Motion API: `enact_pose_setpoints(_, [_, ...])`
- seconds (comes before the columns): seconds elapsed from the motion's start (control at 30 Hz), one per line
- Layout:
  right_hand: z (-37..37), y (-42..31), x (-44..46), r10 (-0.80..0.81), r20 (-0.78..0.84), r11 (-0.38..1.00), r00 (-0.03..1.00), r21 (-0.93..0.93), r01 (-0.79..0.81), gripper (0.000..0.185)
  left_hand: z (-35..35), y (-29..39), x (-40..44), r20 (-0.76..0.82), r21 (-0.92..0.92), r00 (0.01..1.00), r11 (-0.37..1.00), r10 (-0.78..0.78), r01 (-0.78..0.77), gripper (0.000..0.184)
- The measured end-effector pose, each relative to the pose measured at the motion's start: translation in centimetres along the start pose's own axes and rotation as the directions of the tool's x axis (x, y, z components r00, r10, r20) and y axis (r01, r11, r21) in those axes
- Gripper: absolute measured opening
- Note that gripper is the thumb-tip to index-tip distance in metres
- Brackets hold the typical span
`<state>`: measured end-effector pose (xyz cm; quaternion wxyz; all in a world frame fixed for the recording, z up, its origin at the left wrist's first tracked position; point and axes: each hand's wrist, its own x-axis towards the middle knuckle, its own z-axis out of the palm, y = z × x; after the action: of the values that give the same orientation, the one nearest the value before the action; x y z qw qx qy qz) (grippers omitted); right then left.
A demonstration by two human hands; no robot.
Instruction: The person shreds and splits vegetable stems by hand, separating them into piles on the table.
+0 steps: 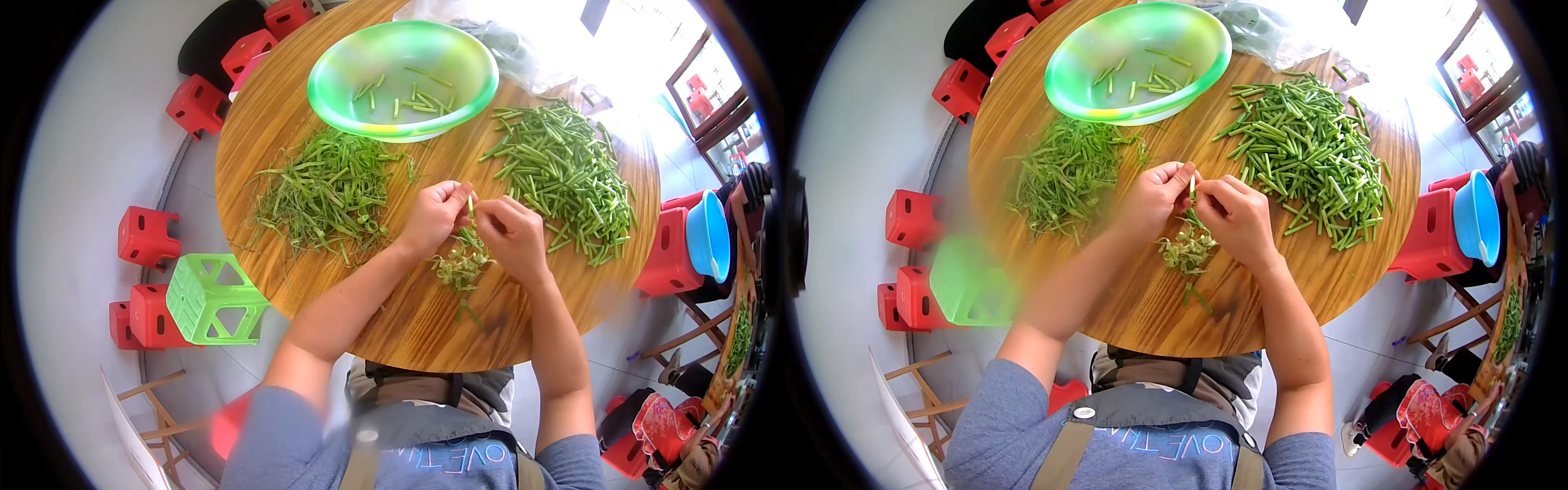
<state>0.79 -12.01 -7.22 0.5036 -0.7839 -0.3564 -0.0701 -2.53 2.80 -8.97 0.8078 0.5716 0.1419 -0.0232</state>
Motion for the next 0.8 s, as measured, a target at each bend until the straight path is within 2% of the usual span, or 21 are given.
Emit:
enact_pose_setpoints(0.17, [0.2, 0.0, 0.1, 0.009, -0.010, 0.998, 1.000, 0.061, -0.009, 0.009, -0.6, -0.4, 0.4, 0.016, -0.207, 0.999, 0.977, -0.048, 0.050, 0.025])
enact_pose_setpoints(0.37, [0.2, -0.1, -0.1, -0.001, 0.037, 1.000, 0.999, 0.021, 0.000, 0.017, -0.5, -0.2, 0.2, -0.038, -0.126, 0.998, 0.991, 0.039, -0.044, 0.025])
enact_pose_setpoints(0.47, [0.1, -0.7, 0.0, 0.055, 0.031, 0.997, 0.998, 0.059, -0.057, 0.018, -0.5, -0.2, 0.2, -0.070, -0.099, 0.997, 0.995, 0.015, -0.022, 0.025])
enact_pose_setpoints(0.57, [0.6, 0.3, -0.1, -0.049, -0.047, 0.999, 0.998, -0.003, 0.049, 0.017, -0.7, -0.2, 0.2, -0.009, -0.109, 1.000, 0.994, 0.020, -0.021, 0.023])
enact_pose_setpoints(0.67, [0.6, 0.6, -0.1, -0.018, -0.069, 1.000, 0.997, -0.026, 0.016, 0.015, 0.0, 0.0, 0.0, 0.011, -0.223, 1.000, 0.975, -0.012, 0.014, 0.017])
enact_pose_setpoints(0.8, [0.5, -0.1, 0.1, -0.047, -0.069, 0.998, 0.997, 0.026, 0.049, 0.013, -0.1, 0.2, -0.1, 0.037, -0.401, 0.997, 0.913, -0.068, 0.077, 0.017])
